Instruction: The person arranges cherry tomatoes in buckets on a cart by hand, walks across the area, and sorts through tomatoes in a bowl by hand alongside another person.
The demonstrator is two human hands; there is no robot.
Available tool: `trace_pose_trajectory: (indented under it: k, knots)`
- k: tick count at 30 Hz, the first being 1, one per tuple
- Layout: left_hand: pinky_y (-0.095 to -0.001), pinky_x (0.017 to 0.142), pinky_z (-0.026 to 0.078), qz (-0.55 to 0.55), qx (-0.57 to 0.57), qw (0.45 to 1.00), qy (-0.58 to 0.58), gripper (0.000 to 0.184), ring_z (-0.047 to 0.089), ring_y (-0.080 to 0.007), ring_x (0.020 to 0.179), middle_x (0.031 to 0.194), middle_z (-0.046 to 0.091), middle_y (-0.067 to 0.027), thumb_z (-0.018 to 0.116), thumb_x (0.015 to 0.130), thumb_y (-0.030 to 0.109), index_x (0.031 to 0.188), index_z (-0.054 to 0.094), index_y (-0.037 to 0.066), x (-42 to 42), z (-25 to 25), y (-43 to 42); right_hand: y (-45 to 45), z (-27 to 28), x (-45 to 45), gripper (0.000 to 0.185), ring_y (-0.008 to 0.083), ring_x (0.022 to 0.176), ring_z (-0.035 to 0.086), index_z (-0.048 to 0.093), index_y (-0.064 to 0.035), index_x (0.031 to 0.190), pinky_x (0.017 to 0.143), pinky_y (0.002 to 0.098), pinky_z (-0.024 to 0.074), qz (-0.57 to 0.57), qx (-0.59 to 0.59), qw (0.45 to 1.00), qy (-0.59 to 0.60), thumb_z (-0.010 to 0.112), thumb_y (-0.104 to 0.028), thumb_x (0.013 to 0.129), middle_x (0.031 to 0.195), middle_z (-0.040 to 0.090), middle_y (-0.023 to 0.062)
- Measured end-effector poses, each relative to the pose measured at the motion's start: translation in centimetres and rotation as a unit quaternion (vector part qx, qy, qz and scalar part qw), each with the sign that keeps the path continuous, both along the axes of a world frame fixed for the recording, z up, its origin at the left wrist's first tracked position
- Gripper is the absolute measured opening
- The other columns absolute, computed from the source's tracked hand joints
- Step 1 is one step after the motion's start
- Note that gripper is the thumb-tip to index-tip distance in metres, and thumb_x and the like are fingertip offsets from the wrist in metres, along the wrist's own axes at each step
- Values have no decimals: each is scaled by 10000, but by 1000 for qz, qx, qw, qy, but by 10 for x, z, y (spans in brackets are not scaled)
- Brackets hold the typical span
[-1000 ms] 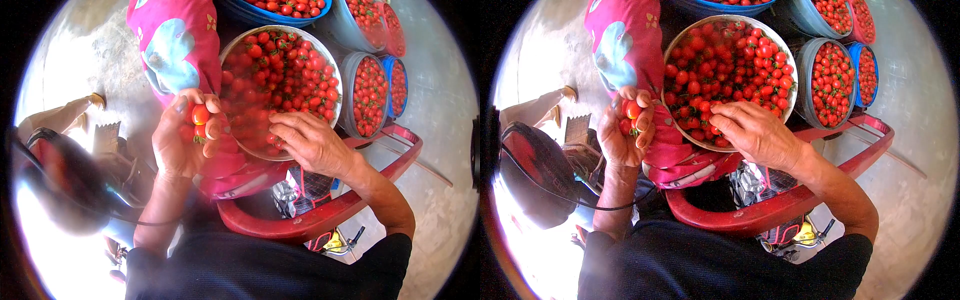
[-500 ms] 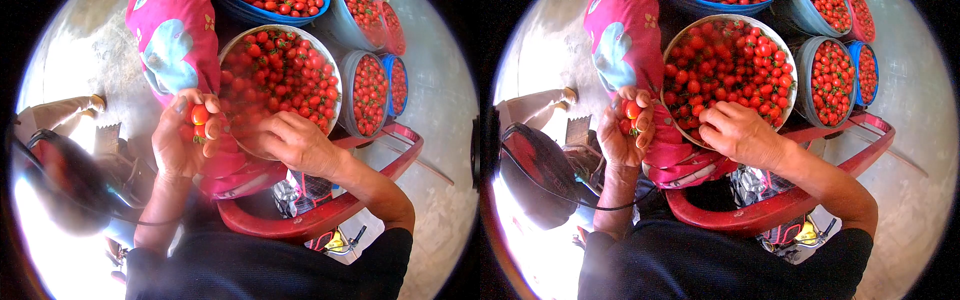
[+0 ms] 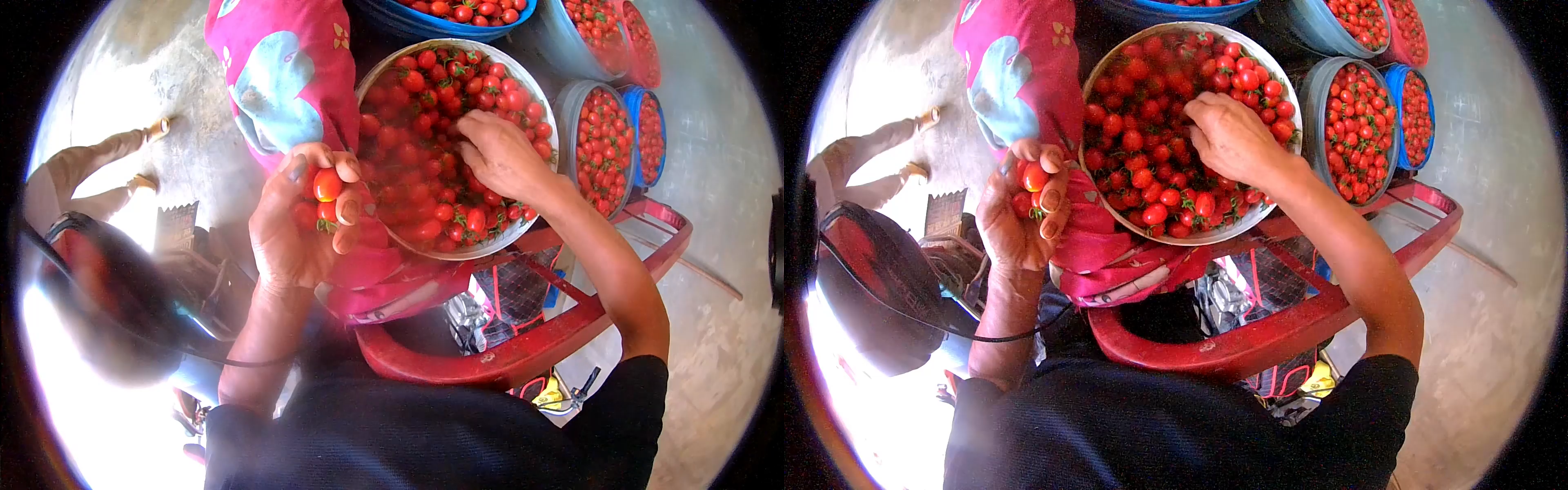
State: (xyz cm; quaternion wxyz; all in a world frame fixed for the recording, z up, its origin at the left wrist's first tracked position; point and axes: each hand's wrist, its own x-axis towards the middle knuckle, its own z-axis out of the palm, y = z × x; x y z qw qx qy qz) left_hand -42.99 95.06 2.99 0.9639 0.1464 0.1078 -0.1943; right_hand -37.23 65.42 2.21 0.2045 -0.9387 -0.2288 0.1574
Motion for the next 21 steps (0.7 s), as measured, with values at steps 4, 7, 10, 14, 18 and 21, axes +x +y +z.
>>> trace_pose_trajectory:
  k: [4,7,10,14,18,21]
  knots:
    - [-288,451,517,1,12,1000,2,314,640,-240,734,1073,615,-198,517,1050,306,1120,570,5,0,-1,1,9,-3,-1,148,408,960,609,622,33,960,872,519,508,16,-33,999,-26,647,-97,896,939,613,200]
    - [-285,449,512,0,10,1000,-5,315,633,-234,726,1072,612,-196,514,1050,308,1117,570,6,0,-2,0,10,-2,-1,165,408,961,607,614,27,967,868,516,509,25,-35,999,-14,658,-109,886,947,616,199]
    - [-283,449,507,3,12,1000,1,318,627,-228,719,1072,609,-194,514,1051,313,1115,570,7,0,-1,0,12,-3,-8,201,414,962,606,596,26,984,860,521,507,6,-11,1000,-21,672,-127,879,936,624,202]
    - [-285,454,508,0,3,1000,2,316,626,-227,731,1074,608,-193,514,1052,310,1117,568,6,1,-1,0,11,-7,-5,234,422,962,603,576,20,978,858,533,500,-40,0,999,19,686,-158,873,915,632,215]
    - [-287,459,512,2,-8,1000,2,316,625,-233,743,1078,609,-196,519,1053,312,1112,563,4,0,-1,0,16,-10,-4,257,436,941,608,554,14,953,849,550,492,-76,-32,996,20,689,-189,870,881,634,237]
    - [-286,460,513,5,-9,1000,5,318,621,-236,748,1071,612,-193,524,1050,318,1109,563,8,0,0,-1,23,-3,-10,251,447,915,615,540,21,941,834,558,488,-63,-64,996,-8,671,-181,872,860,635,246]
